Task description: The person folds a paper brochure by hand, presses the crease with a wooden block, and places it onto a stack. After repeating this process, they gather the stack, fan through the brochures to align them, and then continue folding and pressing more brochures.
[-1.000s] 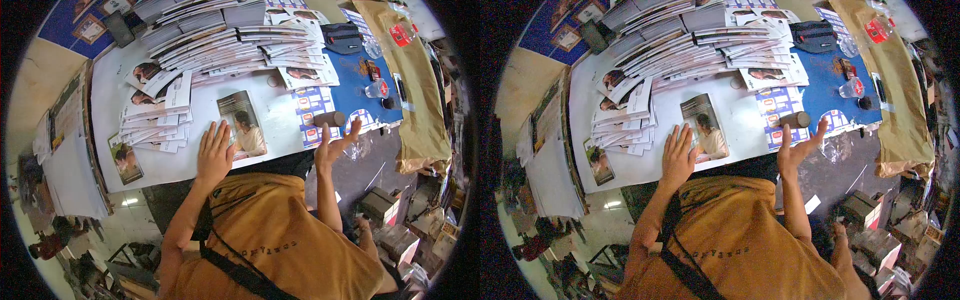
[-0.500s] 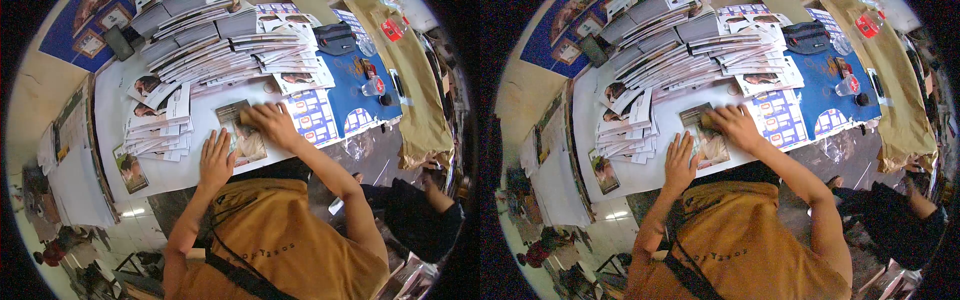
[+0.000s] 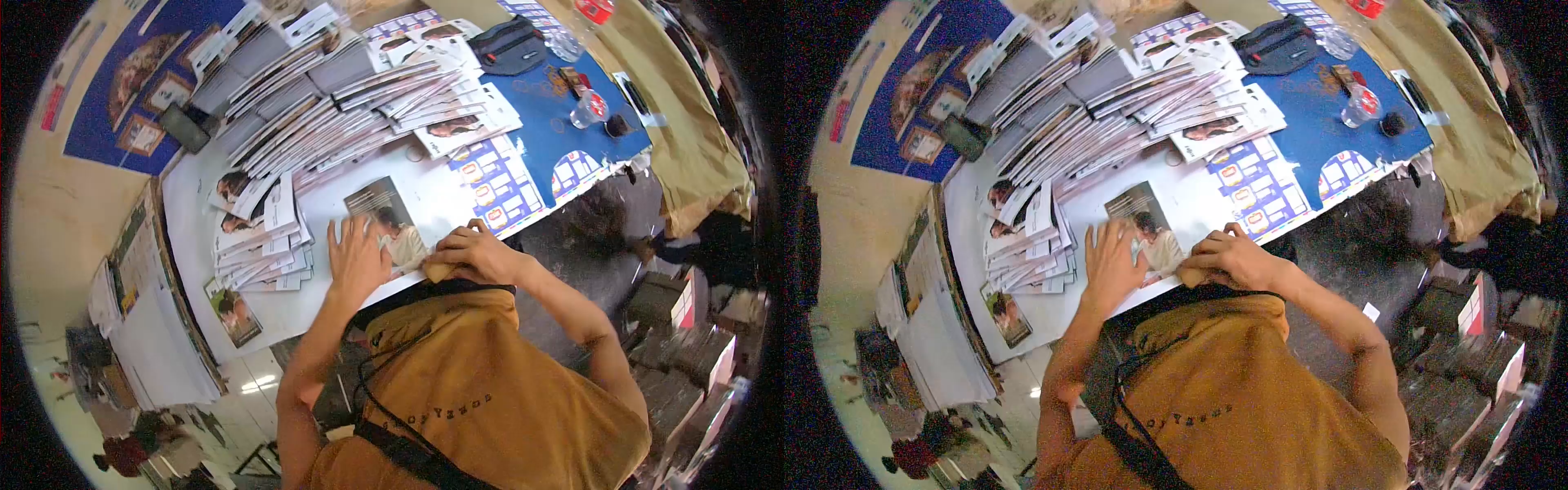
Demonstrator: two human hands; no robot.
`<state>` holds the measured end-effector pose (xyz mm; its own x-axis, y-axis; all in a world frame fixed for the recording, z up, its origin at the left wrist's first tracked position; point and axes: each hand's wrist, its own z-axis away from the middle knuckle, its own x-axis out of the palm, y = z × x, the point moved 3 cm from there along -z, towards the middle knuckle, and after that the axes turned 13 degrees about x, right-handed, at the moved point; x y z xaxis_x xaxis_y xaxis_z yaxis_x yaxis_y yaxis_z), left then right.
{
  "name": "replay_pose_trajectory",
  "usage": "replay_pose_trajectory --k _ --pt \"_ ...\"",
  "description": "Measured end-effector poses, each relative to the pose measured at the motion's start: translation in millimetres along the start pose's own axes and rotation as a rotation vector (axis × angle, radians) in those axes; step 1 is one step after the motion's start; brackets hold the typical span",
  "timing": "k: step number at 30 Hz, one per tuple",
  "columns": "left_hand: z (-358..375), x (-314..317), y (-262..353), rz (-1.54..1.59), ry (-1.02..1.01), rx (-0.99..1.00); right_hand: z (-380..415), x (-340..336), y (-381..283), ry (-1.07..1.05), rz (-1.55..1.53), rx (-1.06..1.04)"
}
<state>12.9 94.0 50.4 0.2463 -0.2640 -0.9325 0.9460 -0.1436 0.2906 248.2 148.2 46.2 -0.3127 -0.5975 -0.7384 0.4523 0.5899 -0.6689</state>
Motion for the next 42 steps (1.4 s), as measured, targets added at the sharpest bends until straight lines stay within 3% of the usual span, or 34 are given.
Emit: replay_pose_trajectory --k 2,3,5,7,8,11,14,17,18,19,23,26,29,32,35,38,40,42 --pt "-21.3 0.3 -1.7 -0.013 0.06 0.344 -0.8 -3.3 13.6 0.2 -0.194 0.076" --pt "-28.9 -3.4 1.2 -0.02 0.085 0.512 2.3 -0.2 29.3 0.418 -0.34 0.142" --pt "-29.4 -9.2 3.1 -0.048 0.001 0.447 7.2 4.8 54.8 0.768 -0.796 0.311" --pt "-23.3 -19.7 1.5 -0.059 -0.04 0.4 8.2 -13.9 51.5 1.099 -0.953 0.362" --pt "-18.6 -17.3 -2.1 -0.101 -0.032 0.389 8.6 -16.5 60.5 1.226 -0.848 0.391" --pt "3.4 -16.5 -4.1 -0.107 -0.055 0.313 6.3 -11.0 84.8 1.213 -0.69 0.489" --pt "23.2 -24.2 -3.3 0.101 -0.248 0.181 0.5 0.2 103.4 1.159 -0.613 0.43" --pt "48.9 -92.9 2.8 0.115 0.263 0.249 -4.0 -13.1 82.4 1.111 -0.576 0.404" --pt "55.5 -124.6 2.8 0.058 0.404 0.235 -6.3 -14.4 81.9 1.132 -0.494 0.307" --pt "59.0 -155.9 -1.1 0.001 0.545 0.221 -5.3 -11.5 84.1 1.117 -0.569 0.362" --pt "47.0 -220.5 -44.2 -0.085 0.944 0.073 -5.2 -2.5 99.3 1.161 -0.607 0.448" --pt "8.3 -226.5 -78.1 -0.221 0.976 0.185 -3.5 -4.4 96.8 1.178 -0.603 0.462" --pt "-32.2 -194.1 -120.3 -0.096 0.771 0.176 -0.8 -1.0 99.4 1.17 -0.569 0.459" --pt "-35.2 -177.3 -119.8 -0.102 0.646 0.186 -1.5 -2.8 99.9 1.199 -0.577 0.441" --pt "2.1 -193.0 -91.3 -0.028 0.762 0.227 2.8 -6.7 90.9 1.217 -0.567 0.437" --pt "69.9 -196.2 -120.2 0.113 0.883 0.086 1.5 -5.8 85.2 1.196 -0.65 0.387" --pt "123.7 -163.4 -181.7 0.249 0.934 -0.245 3.6 -1.3 88.6 1.206 -0.682 0.398" --pt "184.8 -110.4 -239.0 0.096 0.862 -0.618 5.3 4.2 102.3 1.238 -0.506 0.411"
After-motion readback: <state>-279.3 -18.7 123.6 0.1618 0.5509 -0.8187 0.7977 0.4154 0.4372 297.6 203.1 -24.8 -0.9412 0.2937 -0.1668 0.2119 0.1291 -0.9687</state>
